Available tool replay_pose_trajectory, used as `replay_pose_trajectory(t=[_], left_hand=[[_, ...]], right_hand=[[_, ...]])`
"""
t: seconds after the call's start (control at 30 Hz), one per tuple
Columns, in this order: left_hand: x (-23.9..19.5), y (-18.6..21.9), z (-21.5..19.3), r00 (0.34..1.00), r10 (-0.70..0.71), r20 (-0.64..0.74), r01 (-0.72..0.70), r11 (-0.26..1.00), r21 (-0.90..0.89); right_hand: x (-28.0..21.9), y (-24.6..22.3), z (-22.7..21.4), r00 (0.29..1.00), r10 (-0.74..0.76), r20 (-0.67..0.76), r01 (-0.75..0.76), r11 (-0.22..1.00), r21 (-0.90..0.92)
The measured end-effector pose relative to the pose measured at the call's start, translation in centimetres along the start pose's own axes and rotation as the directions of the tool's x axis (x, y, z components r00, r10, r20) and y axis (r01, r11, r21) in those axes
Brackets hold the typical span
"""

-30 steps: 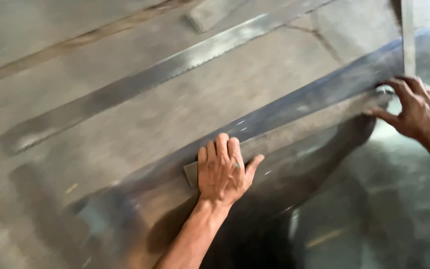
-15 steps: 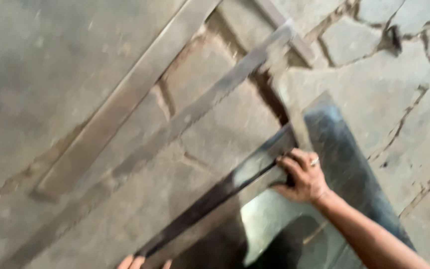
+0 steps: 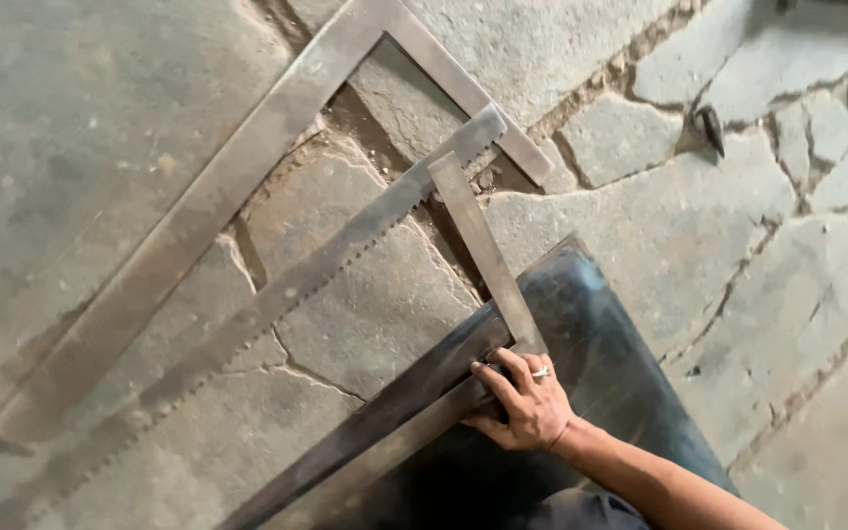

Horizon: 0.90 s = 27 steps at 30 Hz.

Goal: The person marks a metal sheet by hand using a square and a piece of chalk. They position the square against the edge of the sheet, draw multiple lines, and move the square to different sections of the metal surface.

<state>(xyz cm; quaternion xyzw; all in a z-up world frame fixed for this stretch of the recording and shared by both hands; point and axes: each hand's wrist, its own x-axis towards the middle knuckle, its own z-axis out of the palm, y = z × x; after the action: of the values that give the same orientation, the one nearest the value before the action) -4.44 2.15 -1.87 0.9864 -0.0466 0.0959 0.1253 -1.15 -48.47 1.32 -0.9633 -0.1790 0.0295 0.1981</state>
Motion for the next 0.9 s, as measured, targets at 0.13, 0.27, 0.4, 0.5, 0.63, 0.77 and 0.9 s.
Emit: replay_pose_trajectory(t=[0.13, 0.27, 0.4, 0.5, 0.63, 0.77, 0.9], left_hand=[[-9.4, -0.4, -0.3, 1.000, -0.007, 0.021, 0.007, 1.000, 0.012], [-13.3, 0.3, 0.9, 0.998, -0.060, -0.035, 0.058, 0.996, -0.061], [-12.3, 3.5, 2.3, 0.993, -0.089, -0.081, 0.085, 0.995, -0.052], [-15.3, 9.0, 1.7, 0.988, -0.127, -0.084, 0.128, 0.992, 0.008], [-21.5, 15.1, -1.7, 0.986, -0.163, 0.022, 0.161, 0.984, 0.075], [-21.5, 19.4, 0.3, 0.977, -0.179, 0.115, 0.176, 0.984, 0.033], [-21.5, 21.9, -1.4, 0.875, -0.326, 0.359, 0.310, 0.945, 0.103]], right_hand=[[-0.3, -0.5, -0.2, 1.000, -0.007, 0.012, 0.007, 1.000, -0.005], [-0.6, -0.3, 0.2, 0.998, 0.043, 0.035, -0.044, 0.999, 0.018], [-1.1, 0.3, -0.1, 1.000, 0.022, -0.017, -0.020, 0.993, 0.118], [-1.8, 0.8, -0.1, 0.996, 0.006, -0.088, 0.012, 0.979, 0.202], [-7.2, 2.7, -1.3, 0.993, 0.033, -0.110, -0.005, 0.969, 0.246], [-13.5, 7.1, -5.8, 0.994, 0.079, -0.075, -0.061, 0.974, 0.218], [-15.9, 8.3, -6.3, 0.995, 0.096, -0.019, -0.088, 0.964, 0.252]])
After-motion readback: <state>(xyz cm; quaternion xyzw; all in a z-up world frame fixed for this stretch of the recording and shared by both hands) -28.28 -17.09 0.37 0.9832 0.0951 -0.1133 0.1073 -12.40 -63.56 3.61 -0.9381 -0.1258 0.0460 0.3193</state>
